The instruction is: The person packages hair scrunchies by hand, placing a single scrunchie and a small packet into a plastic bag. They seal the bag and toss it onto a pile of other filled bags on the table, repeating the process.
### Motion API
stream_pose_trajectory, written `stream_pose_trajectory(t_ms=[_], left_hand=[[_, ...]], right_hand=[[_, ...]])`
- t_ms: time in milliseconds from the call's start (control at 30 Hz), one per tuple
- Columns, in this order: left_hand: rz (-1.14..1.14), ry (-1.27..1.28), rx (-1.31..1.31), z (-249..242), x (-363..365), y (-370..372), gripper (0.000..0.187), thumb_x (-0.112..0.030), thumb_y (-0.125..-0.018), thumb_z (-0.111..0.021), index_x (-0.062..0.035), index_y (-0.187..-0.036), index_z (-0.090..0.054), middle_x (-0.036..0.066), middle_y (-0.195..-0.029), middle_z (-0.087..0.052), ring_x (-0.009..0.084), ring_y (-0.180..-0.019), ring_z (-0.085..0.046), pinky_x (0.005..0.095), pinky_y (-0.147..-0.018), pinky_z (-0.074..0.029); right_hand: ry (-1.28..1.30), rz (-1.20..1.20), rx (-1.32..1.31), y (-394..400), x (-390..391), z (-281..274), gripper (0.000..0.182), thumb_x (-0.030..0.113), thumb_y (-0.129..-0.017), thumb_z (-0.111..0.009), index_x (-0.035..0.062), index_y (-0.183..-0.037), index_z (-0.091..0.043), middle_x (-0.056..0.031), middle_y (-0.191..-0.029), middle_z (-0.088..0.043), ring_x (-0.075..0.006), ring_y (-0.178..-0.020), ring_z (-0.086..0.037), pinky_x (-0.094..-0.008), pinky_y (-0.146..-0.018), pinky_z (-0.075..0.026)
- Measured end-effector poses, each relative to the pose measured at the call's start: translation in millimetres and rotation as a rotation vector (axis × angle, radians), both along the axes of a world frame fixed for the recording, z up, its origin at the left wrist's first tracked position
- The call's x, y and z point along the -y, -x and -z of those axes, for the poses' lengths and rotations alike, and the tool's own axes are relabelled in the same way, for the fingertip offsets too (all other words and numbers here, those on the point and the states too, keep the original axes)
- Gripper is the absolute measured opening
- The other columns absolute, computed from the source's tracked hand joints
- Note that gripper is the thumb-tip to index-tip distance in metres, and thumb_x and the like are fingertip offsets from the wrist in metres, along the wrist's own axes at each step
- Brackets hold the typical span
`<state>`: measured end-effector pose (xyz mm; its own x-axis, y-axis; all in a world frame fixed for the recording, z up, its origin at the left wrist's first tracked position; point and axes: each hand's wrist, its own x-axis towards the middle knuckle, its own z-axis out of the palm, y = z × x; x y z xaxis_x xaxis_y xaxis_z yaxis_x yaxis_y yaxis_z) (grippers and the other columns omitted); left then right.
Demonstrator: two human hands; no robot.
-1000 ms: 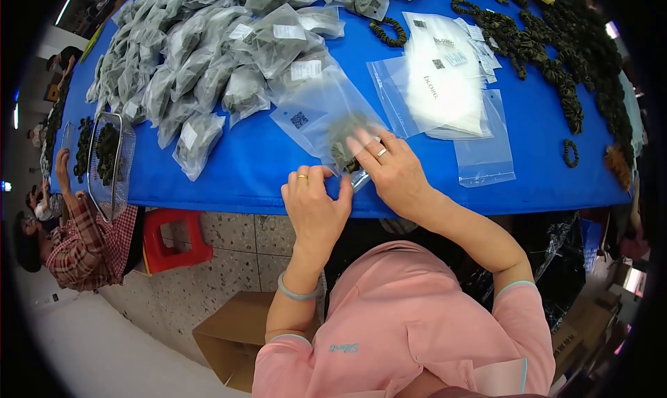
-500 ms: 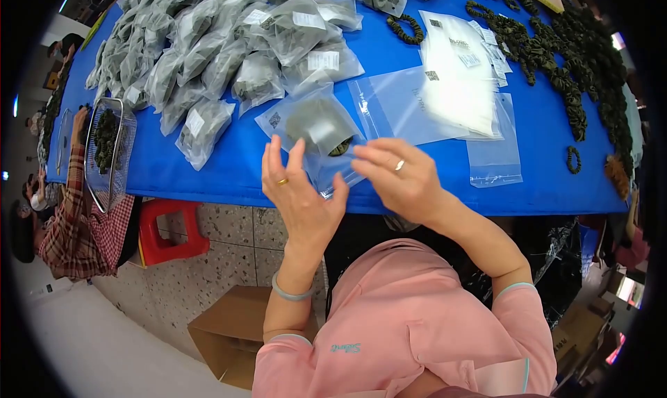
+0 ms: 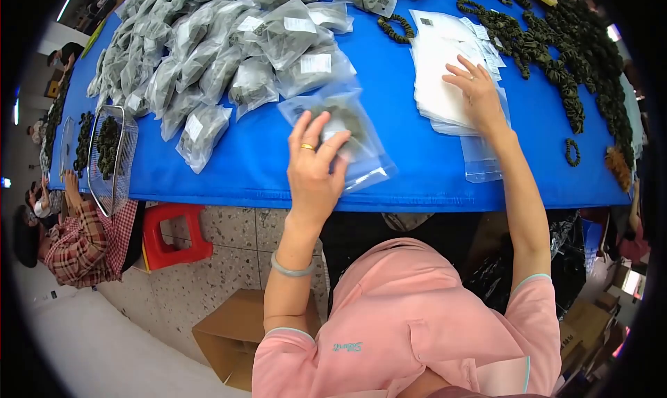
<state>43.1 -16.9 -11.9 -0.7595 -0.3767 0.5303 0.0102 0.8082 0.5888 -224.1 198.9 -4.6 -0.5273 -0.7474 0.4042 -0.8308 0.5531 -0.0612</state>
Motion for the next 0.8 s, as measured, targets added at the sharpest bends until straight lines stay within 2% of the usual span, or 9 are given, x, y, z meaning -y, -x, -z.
stream_pose_trajectory(t_ms=[67,133,167,233,333,433,600,733,800], left_hand=[[0.115,-0.083,-0.024,0,-9,6,0.05,-0.007,-0.072,-0.077,-0.0145,-0.121,-0.067,0.014,-0.14,-0.053,0.0378,-0.137,-0.039,0.0503,-0.111,-0.035],[0.077,-0.067,-0.047,-10,-17,13,0.048,-0.007,-0.072,-0.077,-0.014,-0.119,-0.067,0.014,-0.139,-0.053,0.0378,-0.137,-0.04,0.0488,-0.11,-0.037],[0.039,-0.058,-0.066,-18,-21,17,0.046,-0.007,-0.072,-0.077,-0.0135,-0.117,-0.067,0.014,-0.139,-0.054,0.0378,-0.136,-0.041,0.0472,-0.108,-0.038],[-0.034,-0.039,-0.098,-27,-27,21,0.042,-0.007,-0.072,-0.077,-0.0124,-0.113,-0.068,0.014,-0.137,-0.055,0.0378,-0.135,-0.042,0.044,-0.106,-0.041],[0.019,0.082,-0.038,-19,-23,25,0.037,-0.008,-0.072,-0.077,-0.0099,-0.108,-0.068,0.014,-0.138,-0.054,0.0376,-0.134,-0.043,0.0414,-0.104,-0.043],[0.076,0.194,0.026,-10,-22,29,0.032,-0.01,-0.072,-0.077,-0.0074,-0.103,-0.068,0.014,-0.139,-0.053,0.0374,-0.133,-0.044,0.0387,-0.101,-0.045],[-0.162,0.119,-0.188,-9,-27,34,0.019,-0.012,-0.076,-0.076,-0.0053,-0.092,-0.068,0.013,-0.115,-0.067,0.0304,-0.104,-0.063,0.0339,-0.081,-0.052],[-0.269,-0.222,0.526,-29,-32,6,0.006,-0.01,-0.082,-0.072,-0.0051,-0.084,-0.069,0.008,-0.077,-0.069,0.0206,-0.063,-0.061,0.0295,-0.058,-0.048],[-0.242,-0.263,0.484,-24,-36,-1,0.005,-0.01,-0.083,-0.071,-0.0049,-0.083,-0.069,0.006,-0.07,-0.066,0.0186,-0.057,-0.057,0.0288,-0.054,-0.046]], right_hand=[[-0.01,0.02,0.24,11,-2,-1,0.028,-0.002,-0.087,-0.061,0.0142,-0.106,-0.073,-0.0007,-0.119,-0.071,-0.0246,-0.133,-0.051,-0.0479,-0.118,-0.032],[-0.136,0.109,-0.165,8,0,-10,0.032,-0.004,-0.086,-0.062,0.0124,-0.112,-0.072,-0.0072,-0.126,-0.067,-0.0262,-0.128,-0.055,-0.0453,-0.114,-0.038],[-0.136,0.11,-0.165,-4,6,-21,0.032,-0.004,-0.086,-0.062,0.0124,-0.112,-0.072,-0.0072,-0.126,-0.067,-0.0262,-0.128,-0.055,-0.0453,-0.114,-0.038],[0.214,0.012,0.143,-46,20,-40,0.038,0.008,-0.084,-0.071,0.0089,-0.122,-0.067,-0.013,-0.131,-0.063,-0.0281,-0.12,-0.059,-0.0411,-0.106,-0.046],[0.276,-0.123,0.51,-123,28,-52,0.067,0.024,-0.074,-0.082,0.0043,-0.133,-0.057,-0.0156,-0.128,-0.062,-0.0315,-0.113,-0.061,-0.0371,-0.096,-0.05],[0.254,-0.123,0.337,-146,32,-25,0.062,0.02,-0.077,-0.079,0.0047,-0.133,-0.056,-0.014,-0.122,-0.066,-0.0288,-0.104,-0.064,-0.0354,-0.09,-0.052],[0.18,0.076,0.514,-134,24,-1,0.05,0.016,-0.081,-0.076,0.0047,-0.126,-0.061,-0.0114,-0.112,-0.069,-0.0259,-0.093,-0.066,-0.0348,-0.08,-0.053],[0.304,0.138,0.474,-138,32,-21,0.029,0.008,-0.082,-0.072,0.0032,-0.111,-0.067,-0.0085,-0.102,-0.07,-0.0245,-0.085,-0.066,-0.0352,-0.072,-0.052],[0.299,0.155,0.482,-134,32,-18,0.027,0.007,-0.082,-0.072,0.0037,-0.108,-0.067,-0.008,-0.1,-0.07,-0.0242,-0.085,-0.065,-0.0351,-0.072,-0.052]])
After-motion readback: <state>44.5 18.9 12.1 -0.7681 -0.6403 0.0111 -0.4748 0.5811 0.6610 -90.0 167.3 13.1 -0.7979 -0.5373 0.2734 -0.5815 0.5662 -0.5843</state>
